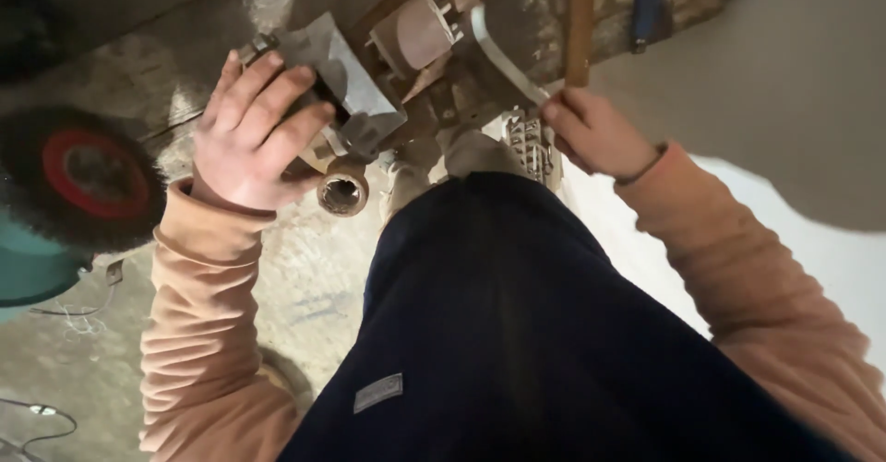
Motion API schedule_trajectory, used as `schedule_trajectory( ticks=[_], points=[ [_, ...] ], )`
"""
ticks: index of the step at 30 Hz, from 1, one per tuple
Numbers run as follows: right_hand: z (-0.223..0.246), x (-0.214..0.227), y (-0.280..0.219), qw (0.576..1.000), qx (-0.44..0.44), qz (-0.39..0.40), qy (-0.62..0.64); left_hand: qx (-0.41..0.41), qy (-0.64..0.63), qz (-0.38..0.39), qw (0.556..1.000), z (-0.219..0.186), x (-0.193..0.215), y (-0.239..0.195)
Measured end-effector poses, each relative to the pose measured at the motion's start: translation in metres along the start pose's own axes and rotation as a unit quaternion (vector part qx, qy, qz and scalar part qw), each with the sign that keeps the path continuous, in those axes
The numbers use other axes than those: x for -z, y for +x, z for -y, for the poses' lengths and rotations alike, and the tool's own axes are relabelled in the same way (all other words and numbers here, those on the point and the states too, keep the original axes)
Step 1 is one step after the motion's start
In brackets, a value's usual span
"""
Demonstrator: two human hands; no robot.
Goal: Cleaning and filing various metal components of an electric motor on a workbench.
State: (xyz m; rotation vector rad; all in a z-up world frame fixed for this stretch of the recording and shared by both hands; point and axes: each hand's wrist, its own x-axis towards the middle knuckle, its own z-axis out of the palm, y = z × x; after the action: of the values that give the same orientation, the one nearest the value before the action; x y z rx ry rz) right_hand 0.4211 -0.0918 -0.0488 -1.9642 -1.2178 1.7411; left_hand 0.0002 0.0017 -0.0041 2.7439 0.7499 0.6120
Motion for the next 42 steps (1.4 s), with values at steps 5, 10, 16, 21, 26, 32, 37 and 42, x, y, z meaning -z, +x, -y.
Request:
schedule_trajectory(
  ticks=[5, 10, 16, 21, 26, 32, 37, 42],
  points=[
    [-0.030, -0.007, 0.065, 0.930, 0.318, -0.091, -0.163, 0.011, -0.002, 0.002, 1.000, -0.005, 0.002, -0.003],
    [0.008, -0.004, -0.001, 0.999, -0.021, -0.017, -0.033, 0.009, -0.014, 0.016, 1.000, 0.000, 0.002, -0.003],
    [-0.025, -0.017, 0.084, 0.949, 0.229, -0.138, -0.170, 0.002, -0.010, 0.006, 1.000, 0.000, 0.000, -0.005],
    [-0.007, -0.007, 0.014, 0.992, 0.071, -0.039, -0.093, -0.001, -0.011, 0.020, 1.000, 0.003, 0.004, -0.004],
    [-0.023, -0.008, 0.064, 0.968, 0.230, -0.072, -0.064, 0.000, -0.013, 0.019, 1.000, 0.000, 0.000, -0.006],
    [-0.004, -0.002, 0.028, 0.991, 0.039, -0.022, -0.127, -0.012, -0.018, 0.004, 1.000, 0.004, 0.001, -0.002],
    [-0.048, -0.027, 0.049, 0.959, 0.237, -0.109, -0.114, -0.008, -0.007, 0.010, 1.000, 0.000, -0.001, -0.007],
    [-0.076, -0.033, -0.076, 0.990, -0.023, -0.034, -0.134, 0.002, -0.007, -0.004, 1.000, -0.004, 0.000, -0.003]
  ],
)
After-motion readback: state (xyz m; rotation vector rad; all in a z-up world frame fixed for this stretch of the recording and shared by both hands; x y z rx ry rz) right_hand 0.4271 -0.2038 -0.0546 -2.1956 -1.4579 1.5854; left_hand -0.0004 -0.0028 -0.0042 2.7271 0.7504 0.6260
